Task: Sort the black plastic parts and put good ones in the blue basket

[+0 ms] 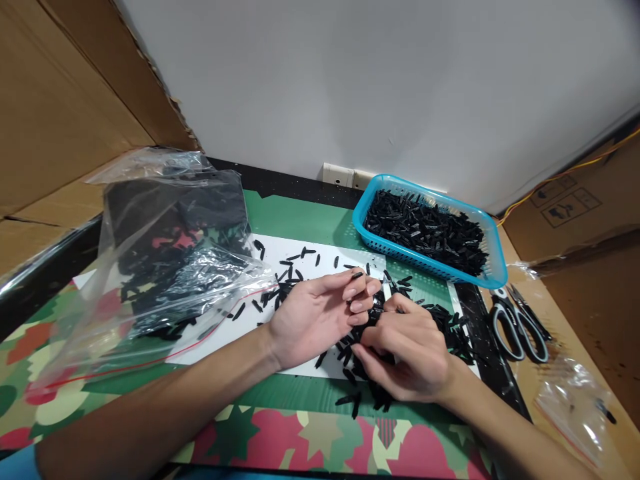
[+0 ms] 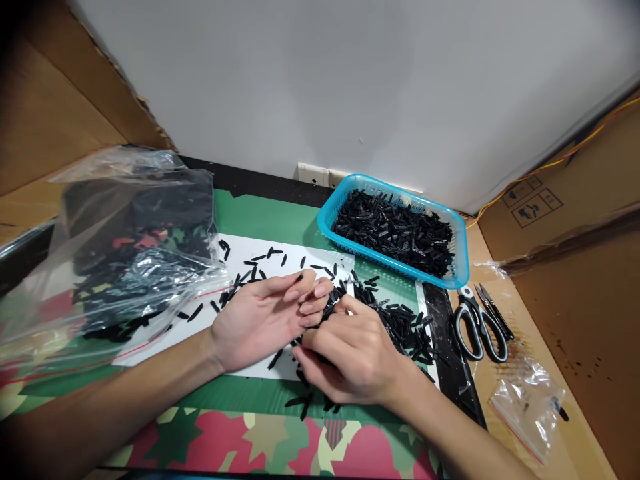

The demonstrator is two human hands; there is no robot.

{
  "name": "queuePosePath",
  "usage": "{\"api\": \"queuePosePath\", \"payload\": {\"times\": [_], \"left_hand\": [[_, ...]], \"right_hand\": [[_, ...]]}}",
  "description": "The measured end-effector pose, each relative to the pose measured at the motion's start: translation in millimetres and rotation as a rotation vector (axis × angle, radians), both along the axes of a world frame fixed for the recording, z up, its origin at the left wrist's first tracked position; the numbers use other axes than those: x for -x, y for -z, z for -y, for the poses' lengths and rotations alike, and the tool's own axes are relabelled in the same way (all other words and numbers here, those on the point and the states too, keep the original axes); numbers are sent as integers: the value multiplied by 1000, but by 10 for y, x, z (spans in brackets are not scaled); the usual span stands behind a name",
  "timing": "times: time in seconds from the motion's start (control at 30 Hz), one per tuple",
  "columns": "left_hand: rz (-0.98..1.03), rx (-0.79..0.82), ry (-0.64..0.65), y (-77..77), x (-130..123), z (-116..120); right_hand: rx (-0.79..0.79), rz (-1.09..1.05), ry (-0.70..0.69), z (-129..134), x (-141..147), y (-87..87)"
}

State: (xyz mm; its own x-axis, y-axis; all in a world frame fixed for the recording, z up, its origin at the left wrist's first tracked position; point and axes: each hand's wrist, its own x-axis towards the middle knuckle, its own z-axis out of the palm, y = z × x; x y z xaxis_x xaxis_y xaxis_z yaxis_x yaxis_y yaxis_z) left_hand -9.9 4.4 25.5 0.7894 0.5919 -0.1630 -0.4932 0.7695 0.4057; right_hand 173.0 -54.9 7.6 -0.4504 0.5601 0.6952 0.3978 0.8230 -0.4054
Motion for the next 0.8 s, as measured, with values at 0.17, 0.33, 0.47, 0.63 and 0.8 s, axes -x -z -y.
{"api": "queuePosePath", "payload": {"times": [0.17,0.33,0.47,0.63,0.8], "left_hand": [[-84,-29,8,-3,-5,0],[-256,-280,-59,63,-22,12],[-360,-429,-110,90,-30,25],[-451,-543,-150,130,-22,35],[-517,-596,-136,149,-3,46]], "right_hand": [[36,-116,145,-29,-23,-42],[252,-317,268,-40,-55,-72],[354,-367,316,-61,-65,-63],[465,-380,345,-79,-61,-74],[498,-371,347,-112,-73,-64]]}}
